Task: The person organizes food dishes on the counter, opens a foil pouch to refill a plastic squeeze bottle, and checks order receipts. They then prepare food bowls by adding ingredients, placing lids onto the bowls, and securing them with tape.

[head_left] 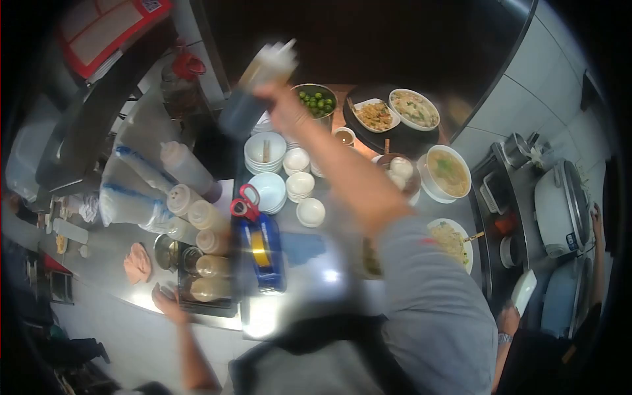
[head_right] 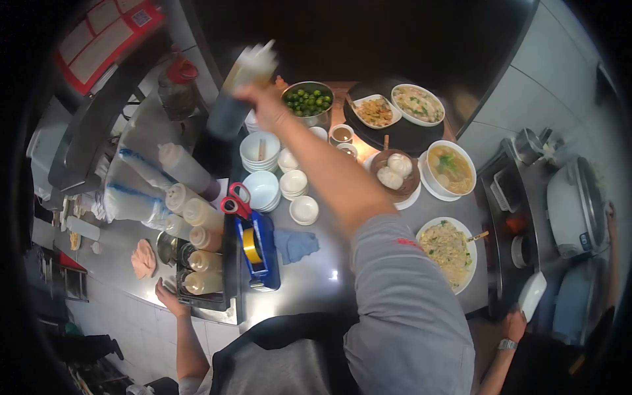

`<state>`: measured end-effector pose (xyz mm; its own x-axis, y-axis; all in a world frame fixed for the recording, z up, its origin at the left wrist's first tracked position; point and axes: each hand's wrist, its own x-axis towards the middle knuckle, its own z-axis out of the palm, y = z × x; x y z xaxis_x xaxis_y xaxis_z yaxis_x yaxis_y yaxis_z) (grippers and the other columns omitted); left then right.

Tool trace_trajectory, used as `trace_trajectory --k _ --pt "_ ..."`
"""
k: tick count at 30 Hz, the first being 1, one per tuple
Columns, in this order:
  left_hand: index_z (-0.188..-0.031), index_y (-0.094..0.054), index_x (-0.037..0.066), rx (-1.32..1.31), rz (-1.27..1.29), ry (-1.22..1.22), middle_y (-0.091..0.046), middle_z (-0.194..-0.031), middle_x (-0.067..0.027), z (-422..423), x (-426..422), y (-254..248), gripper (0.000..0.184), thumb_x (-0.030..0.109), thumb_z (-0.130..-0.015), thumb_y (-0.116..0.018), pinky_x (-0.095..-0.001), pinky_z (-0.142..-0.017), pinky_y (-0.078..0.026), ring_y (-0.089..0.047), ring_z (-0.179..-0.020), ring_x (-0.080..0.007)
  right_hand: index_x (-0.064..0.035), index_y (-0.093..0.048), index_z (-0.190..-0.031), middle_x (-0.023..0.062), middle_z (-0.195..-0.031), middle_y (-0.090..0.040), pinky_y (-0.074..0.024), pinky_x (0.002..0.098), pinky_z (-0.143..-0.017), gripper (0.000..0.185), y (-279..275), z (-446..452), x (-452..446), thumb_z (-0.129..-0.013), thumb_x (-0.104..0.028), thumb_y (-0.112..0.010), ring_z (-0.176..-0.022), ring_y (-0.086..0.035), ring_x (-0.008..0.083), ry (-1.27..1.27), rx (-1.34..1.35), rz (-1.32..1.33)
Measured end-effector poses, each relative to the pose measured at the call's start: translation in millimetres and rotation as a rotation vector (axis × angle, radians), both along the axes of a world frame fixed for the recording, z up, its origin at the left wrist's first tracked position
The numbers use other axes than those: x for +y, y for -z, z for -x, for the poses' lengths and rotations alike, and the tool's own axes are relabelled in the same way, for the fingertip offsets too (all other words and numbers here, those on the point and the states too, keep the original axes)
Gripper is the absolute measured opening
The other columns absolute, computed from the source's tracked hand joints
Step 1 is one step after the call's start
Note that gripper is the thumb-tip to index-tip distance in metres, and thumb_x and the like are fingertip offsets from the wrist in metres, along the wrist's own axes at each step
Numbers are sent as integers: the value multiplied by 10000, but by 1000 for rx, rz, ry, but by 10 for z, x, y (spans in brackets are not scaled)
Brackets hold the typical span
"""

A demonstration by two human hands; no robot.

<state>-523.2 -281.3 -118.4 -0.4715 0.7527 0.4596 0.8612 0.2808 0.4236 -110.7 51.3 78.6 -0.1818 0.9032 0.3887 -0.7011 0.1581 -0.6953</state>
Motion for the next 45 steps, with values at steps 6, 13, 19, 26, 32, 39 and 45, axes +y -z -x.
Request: trace_trajectory --k 6,13,19,26,32,39,45 --pt "-1076 -515 53 33 76 70 -497 -985 -107 79 51 38 373 76 -718 -618 -375 -812 -395 -485 -906 -282 -48 -527 -1099 65 -967 -610 -495 354 -807 471 -707 -2129 309 -743 -281 -729 -881 -607 188 772 -578 15" --pt "-1057 -534 65 -354 0 16 -488 -905 -68 807 24 612 298 190 -790 -579 -344 -724 -406 -483 -814 -216 -55 -506 -1214 179 -1174 -594 -439 372 -921 831 -446 -4137 121 -538 -437 -803 -1093 -572 309 1154 -1784 485" --pt "-1158 -519 43 309 52 95 -522 -919 -102 978 -19 739 386 346 -945 -413 -370 -729 -431 -511 -851 -227 -67 -488 -1239 159 -1194 -588 -445 367 -936 820 189 -4834 198 -553 -395 -796 -1112 -565 296 1105 -2074 755" --pt "-1203 -484 -27 -45 80 -70 -510 -1182 -216 1449 -153 989 505 398 -937 -421 -418 -923 -408 -509 -1074 -336 -93 -549 -1209 104 -1186 -605 -480 377 -896 720 303 -4623 287 -575 -334 -793 -1095 -583 255 838 -2288 843" --pt "-1242 -428 -25 267 120 5 -471 -1232 -248 1772 -225 1081 563 418 -900 -491 -452 -915 -422 -492 -1101 -393 -89 -552 -1207 121 -1185 -602 -473 376 -903 737 351 -4596 541 -568 -368 -792 -1090 -586 256 910 -2286 871" --pt "-1319 -331 13 543 96 136 -461 -1235 -258 1782 -219 1118 625 389 -868 -546 -476 -876 -445 -496 -1096 -406 -12 -511 -1210 170 -1178 -589 -462 377 -898 830 443 -4831 628 -566 -451 -797 -1067 -591 283 1186 -1964 830" --pt "-1332 -340 25 -88 128 -23 -467 -1231 -247 1753 -163 1194 625 321 -837 -580 -467 -918 -426 -482 -1120 -400 31 -451 -1206 177 -1125 -587 -454 361 -873 858 414 -4875 361 -600 -467 -798 -1005 -591 280 1342 -1150 511"
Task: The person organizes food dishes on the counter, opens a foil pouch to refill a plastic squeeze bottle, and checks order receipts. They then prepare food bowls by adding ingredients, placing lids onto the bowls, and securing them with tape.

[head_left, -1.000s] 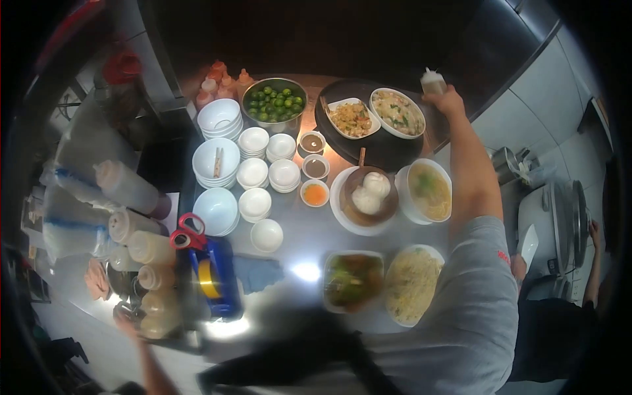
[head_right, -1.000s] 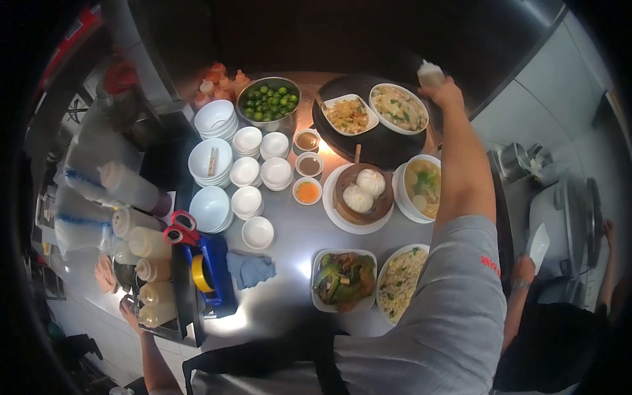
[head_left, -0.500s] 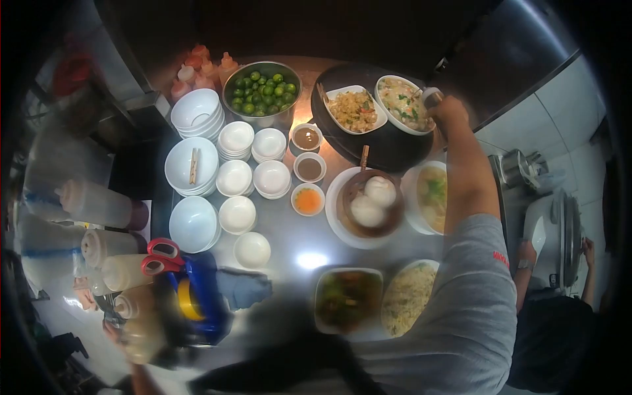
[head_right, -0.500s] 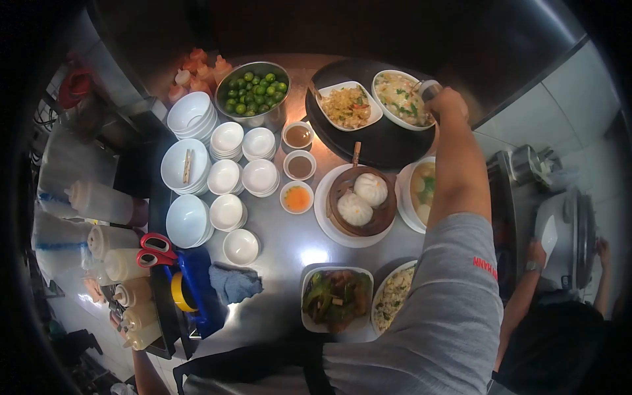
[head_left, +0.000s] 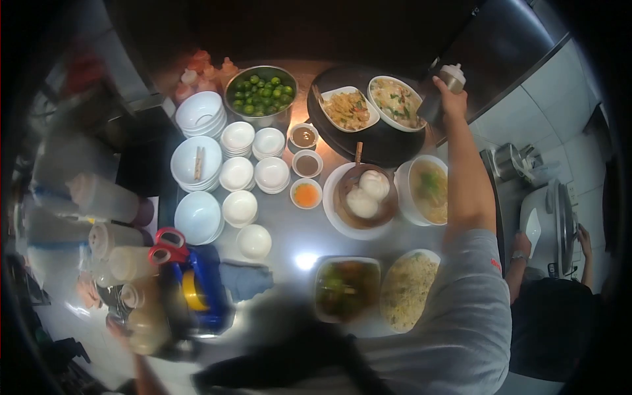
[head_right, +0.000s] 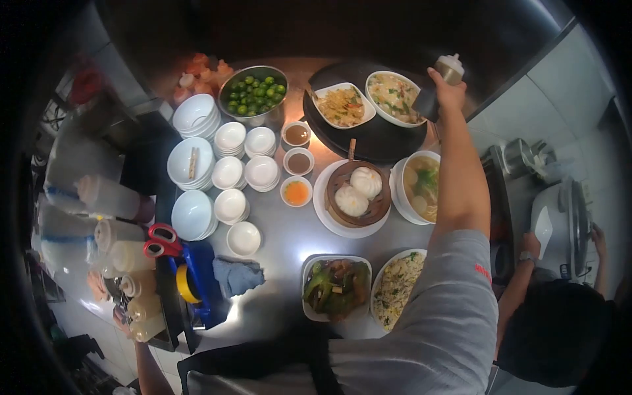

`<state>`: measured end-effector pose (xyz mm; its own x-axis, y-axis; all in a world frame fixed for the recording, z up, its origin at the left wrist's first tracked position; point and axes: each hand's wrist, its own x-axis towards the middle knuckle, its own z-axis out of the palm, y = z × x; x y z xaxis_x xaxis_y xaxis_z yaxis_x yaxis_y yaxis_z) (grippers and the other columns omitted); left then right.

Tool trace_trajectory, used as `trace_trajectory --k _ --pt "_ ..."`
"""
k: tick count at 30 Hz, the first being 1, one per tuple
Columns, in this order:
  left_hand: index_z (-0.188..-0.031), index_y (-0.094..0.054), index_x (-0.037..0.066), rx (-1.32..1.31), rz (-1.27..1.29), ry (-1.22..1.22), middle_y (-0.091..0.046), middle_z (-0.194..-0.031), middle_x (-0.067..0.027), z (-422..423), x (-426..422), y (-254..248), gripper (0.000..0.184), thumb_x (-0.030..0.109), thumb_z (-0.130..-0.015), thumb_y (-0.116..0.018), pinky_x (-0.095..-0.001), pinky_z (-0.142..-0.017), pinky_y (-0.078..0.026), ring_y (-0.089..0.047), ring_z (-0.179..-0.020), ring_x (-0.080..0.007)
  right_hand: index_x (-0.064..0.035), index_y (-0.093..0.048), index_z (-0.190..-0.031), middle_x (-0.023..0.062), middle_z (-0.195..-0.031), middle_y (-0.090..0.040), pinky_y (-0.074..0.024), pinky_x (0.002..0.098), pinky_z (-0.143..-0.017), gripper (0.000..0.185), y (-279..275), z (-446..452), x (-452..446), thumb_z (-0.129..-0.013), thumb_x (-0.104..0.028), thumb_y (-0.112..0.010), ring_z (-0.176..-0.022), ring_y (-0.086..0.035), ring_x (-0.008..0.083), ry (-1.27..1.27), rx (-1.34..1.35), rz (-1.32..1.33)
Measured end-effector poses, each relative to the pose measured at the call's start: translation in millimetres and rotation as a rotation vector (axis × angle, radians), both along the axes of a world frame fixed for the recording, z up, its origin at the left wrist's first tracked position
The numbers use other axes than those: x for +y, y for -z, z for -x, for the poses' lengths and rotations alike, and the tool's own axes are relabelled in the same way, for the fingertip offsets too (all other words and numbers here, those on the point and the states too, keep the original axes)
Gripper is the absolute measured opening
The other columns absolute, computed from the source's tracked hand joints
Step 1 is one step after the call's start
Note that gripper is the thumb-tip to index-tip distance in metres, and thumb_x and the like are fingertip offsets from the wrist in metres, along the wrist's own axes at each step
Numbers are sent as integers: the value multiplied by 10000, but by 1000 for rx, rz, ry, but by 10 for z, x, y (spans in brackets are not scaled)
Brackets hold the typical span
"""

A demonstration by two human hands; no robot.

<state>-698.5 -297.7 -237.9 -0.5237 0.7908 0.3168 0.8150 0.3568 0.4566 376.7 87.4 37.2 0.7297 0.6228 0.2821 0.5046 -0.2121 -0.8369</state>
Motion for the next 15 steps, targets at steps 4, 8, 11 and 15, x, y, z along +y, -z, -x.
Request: trace_trajectory --k 4,8,11,15 --pt "-1251 -439 -20 69 -140 117 -462 -1228 -226 -582 -16 -130 682 403 -751 -628 -439 -935 -388 -459 -1113 -376 -11 -499 -1166 102 -1061 -589 -465 368 -852 630 -740 840 -470 -703 -339 -773 -979 -582 216 -298 126 -366" --pt "-1126 -516 41 146 -34 -1 -505 -1160 -188 -1604 229 -1041 434 208 -746 -645 -436 -927 -376 -460 -1088 -372 -65 -506 -1191 71 -1062 -593 -469 376 -877 476 -1338 2169 -858 -817 -309 -672 -980 -583 192 -783 707 -420" --pt "-1113 -525 62 118 -94 -18 -491 -1179 -218 -1581 230 -1028 415 262 -768 -641 -458 -936 -374 -451 -1106 -396 -63 -516 -1197 76 -1105 -584 -447 387 -930 499 -1408 3135 -976 -816 -343 -676 -1041 -560 201 -1049 867 -345" --pt "-1130 -533 3 131 -88 -45 -480 -1191 -249 -1691 178 -1149 468 253 -747 -632 -468 -963 -363 -452 -1117 -410 -53 -527 -1141 68 -1057 -594 -461 339 -879 474 -1224 4741 -1180 -735 -172 -739 -967 -582 184 -1172 661 -333"
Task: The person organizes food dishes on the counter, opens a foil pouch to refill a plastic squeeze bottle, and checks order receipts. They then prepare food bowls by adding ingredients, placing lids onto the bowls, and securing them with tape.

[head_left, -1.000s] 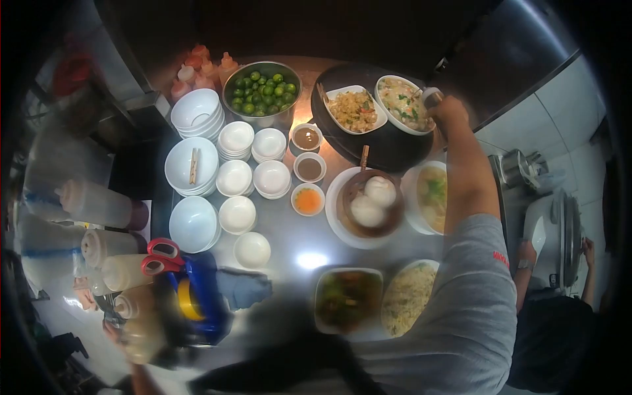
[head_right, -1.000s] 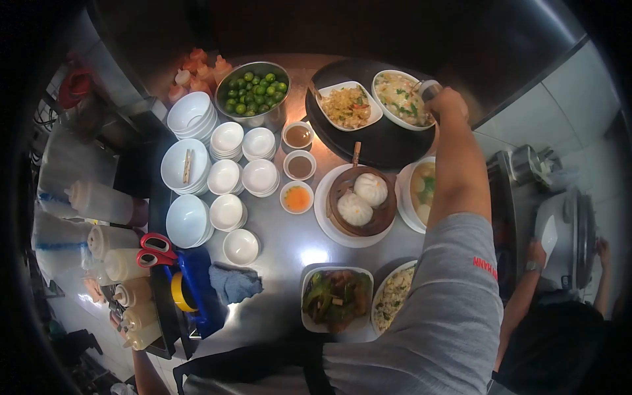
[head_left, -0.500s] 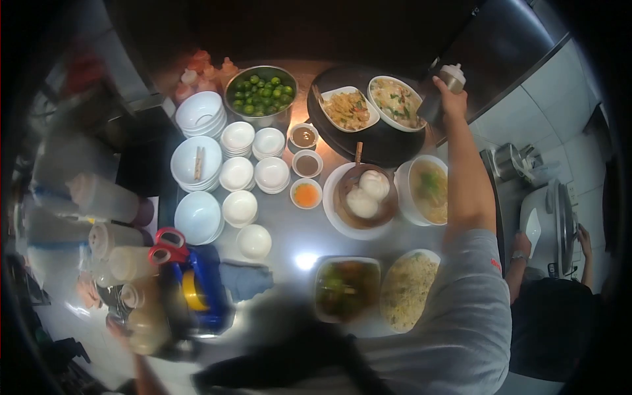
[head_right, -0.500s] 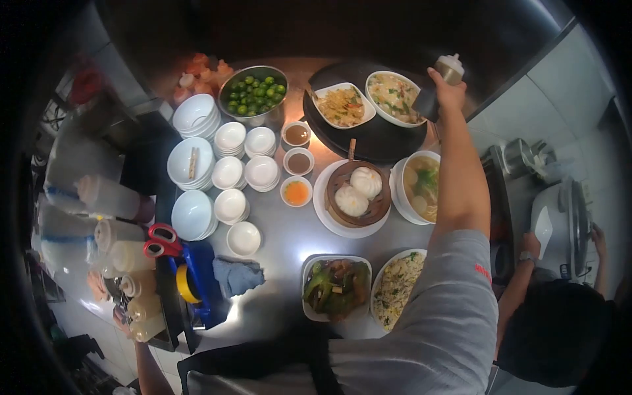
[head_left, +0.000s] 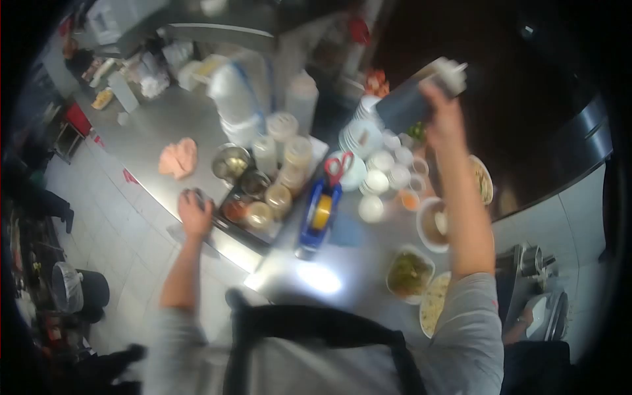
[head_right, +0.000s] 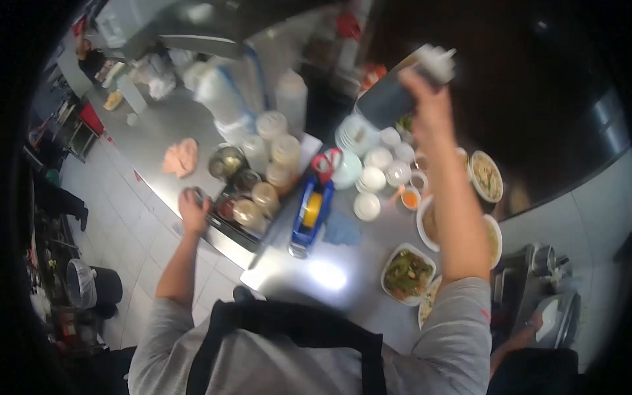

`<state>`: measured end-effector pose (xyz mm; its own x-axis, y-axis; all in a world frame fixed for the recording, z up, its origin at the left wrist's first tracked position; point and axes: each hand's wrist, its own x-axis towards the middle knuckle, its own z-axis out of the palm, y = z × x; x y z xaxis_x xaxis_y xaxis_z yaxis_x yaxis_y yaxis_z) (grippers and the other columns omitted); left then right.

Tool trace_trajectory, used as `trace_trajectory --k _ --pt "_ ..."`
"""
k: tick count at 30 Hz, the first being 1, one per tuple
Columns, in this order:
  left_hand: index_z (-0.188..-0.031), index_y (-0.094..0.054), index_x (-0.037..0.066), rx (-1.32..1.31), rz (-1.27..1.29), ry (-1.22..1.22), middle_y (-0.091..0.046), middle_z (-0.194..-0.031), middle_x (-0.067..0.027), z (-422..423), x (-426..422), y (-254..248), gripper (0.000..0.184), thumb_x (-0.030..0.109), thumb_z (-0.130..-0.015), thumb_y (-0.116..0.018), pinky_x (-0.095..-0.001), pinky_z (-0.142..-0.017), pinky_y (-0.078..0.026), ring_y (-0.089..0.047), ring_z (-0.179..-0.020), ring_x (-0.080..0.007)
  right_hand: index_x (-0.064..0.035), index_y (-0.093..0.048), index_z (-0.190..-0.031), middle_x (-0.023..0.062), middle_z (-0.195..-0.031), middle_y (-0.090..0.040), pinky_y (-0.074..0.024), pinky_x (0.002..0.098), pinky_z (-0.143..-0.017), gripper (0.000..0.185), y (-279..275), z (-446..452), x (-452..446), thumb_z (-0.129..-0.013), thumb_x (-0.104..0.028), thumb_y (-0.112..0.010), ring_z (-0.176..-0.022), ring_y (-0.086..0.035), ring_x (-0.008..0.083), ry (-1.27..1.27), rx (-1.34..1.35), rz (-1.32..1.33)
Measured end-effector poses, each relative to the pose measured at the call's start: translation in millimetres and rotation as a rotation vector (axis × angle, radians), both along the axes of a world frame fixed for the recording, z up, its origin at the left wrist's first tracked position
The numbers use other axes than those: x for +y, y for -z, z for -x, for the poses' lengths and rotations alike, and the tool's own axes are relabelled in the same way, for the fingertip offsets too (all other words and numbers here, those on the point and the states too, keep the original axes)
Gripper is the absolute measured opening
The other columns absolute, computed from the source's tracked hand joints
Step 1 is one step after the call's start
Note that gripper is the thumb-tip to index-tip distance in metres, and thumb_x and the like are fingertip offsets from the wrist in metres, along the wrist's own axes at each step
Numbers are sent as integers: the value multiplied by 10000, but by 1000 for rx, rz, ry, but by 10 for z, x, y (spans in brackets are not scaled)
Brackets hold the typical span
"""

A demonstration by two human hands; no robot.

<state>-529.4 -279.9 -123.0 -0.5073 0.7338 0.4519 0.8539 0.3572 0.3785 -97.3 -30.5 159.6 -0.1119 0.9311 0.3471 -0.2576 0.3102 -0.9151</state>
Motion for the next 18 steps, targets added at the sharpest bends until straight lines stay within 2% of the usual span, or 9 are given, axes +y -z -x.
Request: trace_trajectory --k 1,4,5,7,8,12,14,17,18 --pt "-1135 -529 1 -11 -26 -2 -471 -1198 -248 1 4 10 490 250 -729 -645 -474 -974 -352 -439 -1134 -409 -39 -492 -1162 74 -1088 -575 -461 333 -871 554 38 355 -43 -682 -92 -765 -963 -578 183 4 -51 -64" --pt "-1145 -529 41 -119 -50 19 -446 -1226 -235 31 -29 22 540 253 -673 -681 -495 -1006 -307 -390 -1183 -412 -35 -398 -1206 93 -1099 -564 -439 348 -901 786 466 1196 5 -549 -83 -827 -981 -568 220 337 -226 -198" --pt "-1147 -524 59 -67 -37 53 -427 -1236 -218 38 -78 -3 561 266 -664 -719 -460 -1010 -311 -376 -1183 -390 -37 -372 -1211 99 -1099 -564 -435 355 -906 837 520 1435 -187 -518 -91 -837 -987 -565 232 498 -302 -252" --pt "-1183 -508 78 -232 -91 260 -397 -1270 -206 186 -198 -4 578 231 -668 -721 -470 -1031 -285 -340 -1218 -395 -43 -373 -1196 116 -1105 -561 -424 363 -922 825 845 1679 -142 -512 -101 -830 -1017 -552 254 379 -232 -80" --pt "-1191 -501 76 -330 -157 356 -371 -1299 -208 272 -334 7 570 187 -675 -715 -484 -1039 -273 -323 -1234 -406 -47 -372 -1197 126 -1112 -562 -423 361 -925 838 1025 1737 -103 -502 -118 -834 -1030 -550 262 392 -301 -41" --pt "-1188 -507 85 -265 -196 562 -352 -1330 -210 655 -1419 -344 565 125 -664 -717 -479 -1052 -264 -304 -1268 -403 -54 -397 -1178 153 -1104 -577 -429 359 -919 854 1388 1780 -127 -464 -166 -851 -1040 -558 288 554 -684 151" --pt "-1151 -545 92 -313 -131 503 -381 -1308 -206 988 -2040 -355 543 128 -641 -728 -471 -1046 -277 -319 -1262 -396 -56 -413 -1168 152 -1088 -585 -456 376 -858 835 1707 1711 89 -466 -166 -851 -1004 -574 287 608 -865 224" --pt "-1107 -579 96 -351 -66 274 -458 -1247 -202 1820 -2912 329 525 138 -607 -735 -524 -1010 -302 -354 -1240 -412 -68 -431 -1175 147 -1081 -583 -516 417 -711 803 1856 1430 410 -489 -153 -840 -925 -599 280 346 -910 360" --pt "-1090 -590 99 -347 -23 201 -475 -1230 -197 2098 -3155 548 515 144 -598 -736 -528 -1009 -303 -366 -1229 -410 -84 -457 -1164 137 -1065 -586 -518 420 -661 748 1430 1420 81 -514 -139 -824 -883 -606 271 305 -851 393"
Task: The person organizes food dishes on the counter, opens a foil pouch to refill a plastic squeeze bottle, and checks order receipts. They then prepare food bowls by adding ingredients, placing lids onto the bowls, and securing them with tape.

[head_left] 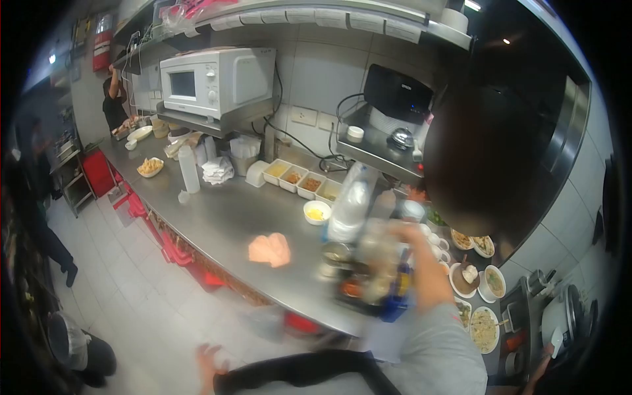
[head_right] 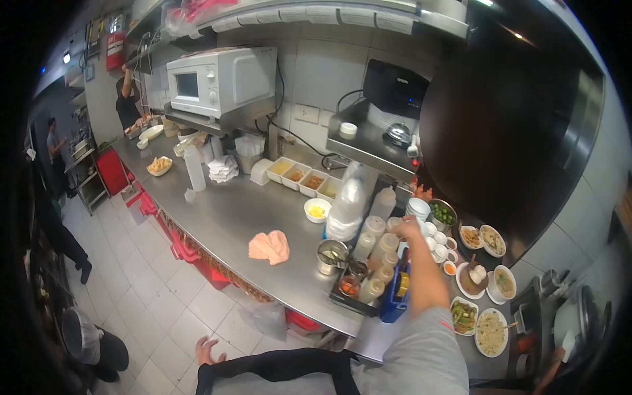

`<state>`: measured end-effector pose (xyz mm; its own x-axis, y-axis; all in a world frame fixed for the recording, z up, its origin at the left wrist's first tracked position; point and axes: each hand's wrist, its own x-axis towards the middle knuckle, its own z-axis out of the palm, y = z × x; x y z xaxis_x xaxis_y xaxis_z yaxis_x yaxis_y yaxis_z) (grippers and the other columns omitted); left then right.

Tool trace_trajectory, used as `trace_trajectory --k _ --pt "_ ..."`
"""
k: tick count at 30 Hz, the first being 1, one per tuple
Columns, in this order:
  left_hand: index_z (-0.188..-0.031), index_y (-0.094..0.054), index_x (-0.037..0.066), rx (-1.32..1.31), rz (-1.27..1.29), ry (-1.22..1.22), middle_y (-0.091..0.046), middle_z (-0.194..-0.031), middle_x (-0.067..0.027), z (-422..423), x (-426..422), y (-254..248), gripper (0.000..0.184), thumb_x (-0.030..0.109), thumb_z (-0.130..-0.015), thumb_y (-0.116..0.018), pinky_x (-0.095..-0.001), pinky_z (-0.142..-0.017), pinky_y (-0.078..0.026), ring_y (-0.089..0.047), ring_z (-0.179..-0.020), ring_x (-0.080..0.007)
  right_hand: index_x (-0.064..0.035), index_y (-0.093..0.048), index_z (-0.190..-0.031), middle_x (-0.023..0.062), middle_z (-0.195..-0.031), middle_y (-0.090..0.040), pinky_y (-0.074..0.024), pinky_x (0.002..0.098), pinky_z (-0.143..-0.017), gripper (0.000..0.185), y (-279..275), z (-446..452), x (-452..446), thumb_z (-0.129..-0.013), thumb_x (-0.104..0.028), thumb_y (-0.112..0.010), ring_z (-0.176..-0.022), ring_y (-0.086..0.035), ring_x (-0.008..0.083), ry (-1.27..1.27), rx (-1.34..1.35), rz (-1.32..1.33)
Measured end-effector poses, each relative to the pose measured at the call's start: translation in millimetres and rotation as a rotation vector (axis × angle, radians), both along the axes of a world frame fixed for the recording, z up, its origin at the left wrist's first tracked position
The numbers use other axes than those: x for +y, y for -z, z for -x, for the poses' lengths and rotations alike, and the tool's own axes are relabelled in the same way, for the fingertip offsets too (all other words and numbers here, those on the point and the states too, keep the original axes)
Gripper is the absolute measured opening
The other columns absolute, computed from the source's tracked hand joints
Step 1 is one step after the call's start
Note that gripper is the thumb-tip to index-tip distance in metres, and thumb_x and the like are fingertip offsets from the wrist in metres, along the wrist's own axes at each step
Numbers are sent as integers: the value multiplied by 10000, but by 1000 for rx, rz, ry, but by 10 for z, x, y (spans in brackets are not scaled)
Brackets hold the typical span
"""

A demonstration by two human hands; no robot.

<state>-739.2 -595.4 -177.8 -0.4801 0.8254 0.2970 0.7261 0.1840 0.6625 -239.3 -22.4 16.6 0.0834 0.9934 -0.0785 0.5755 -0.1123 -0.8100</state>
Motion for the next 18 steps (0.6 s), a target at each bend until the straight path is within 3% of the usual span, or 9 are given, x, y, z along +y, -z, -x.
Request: trace_trajectory --k 2,4,5,6,8,9,13,15,18 --pt "-1042 -600 130 99 9 -175 -431 -1262 -172 313 -348 28 448 80 -610 -709 -460 -977 -353 -407 -1188 -355 -117 -537 -1114 91 -955 -622 -510 412 -585 572 -299 -236 2 -589 -93 -765 -767 -617 248 39 113 -89" --pt "-1217 -496 163 114 112 -235 -388 -1336 -171 540 -390 -170 474 220 -773 -650 -439 -1001 -350 -401 -1207 -347 -109 -629 -958 10 -726 -631 -495 329 -556 270 -1089 -255 -408 -696 -113 -696 -696 -619 213 230 -168 -635" --pt "-1305 -444 179 124 164 -262 -367 -1372 -170 641 -354 -259 497 290 -854 -620 -429 -1012 -348 -398 -1216 -343 -116 -639 -865 -7 -660 -591 -470 259 -527 101 -1273 -482 -362 -780 -160 -672 -649 -590 151 212 12 -970" --pt "-1265 -483 116 198 86 -262 -446 -1293 -195 718 -215 -385 445 242 -858 -611 -461 -965 -392 -461 -1152 -338 -103 -630 -840 -15 -632 -557 -444 206 -540 107 -1808 -215 -849 -833 -205 -662 -600 -540 89 302 433 -883" --pt "-1095 -560 116 -48 -64 -310 -440 -1260 -178 897 214 -427 395 111 -710 -648 -447 -962 -376 -433 -1168 -340 -59 -636 -897 -2 -699 -561 -444 195 -589 139 -2517 115 -1297 -874 -195 -625 -627 -520 59 264 517 -1153" --pt "-1009 -598 116 -177 -132 -333 -437 -1244 -169 948 414 -458 386 46 -635 -666 -440 -960 -368 -418 -1175 -341 -41 -642 -936 8 -740 -583 -452 198 -618 144 -2789 327 -1417 -885 -170 -603 -662 -541 65 199 540 -1295" --pt "-1029 -590 97 -174 -172 -78 -448 -1247 -173 1016 1254 -1015 384 36 -655 -650 -445 -986 -346 -408 -1197 -348 -43 -640 -1081 53 -1001 -640 -448 224 -737 227 -3691 1150 -1165 -898 -157 -570 -847 -579 97 -303 332 -1260" --pt "-1075 -585 90 -97 -140 59 -472 -1252 -184 1094 1585 -1172 434 71 -653 -685 -485 -1018 -316 -392 -1225 -375 -86 -650 -1090 32 -1067 -631 -449 256 -745 259 -4155 1487 -688 -862 -206 -622 -876 -577 113 -322 261 -1173" --pt "-1056 -589 79 -84 -214 177 -475 -1256 -172 1085 2030 -1562 400 2 -669 -655 -443 -1016 -331 -406 -1221 -354 -92 -653 -1083 18 -1028 -650 -439 254 -784 307 -4609 1889 36 -809 -225 -690 -881 -593 125 -71 316 -1237"
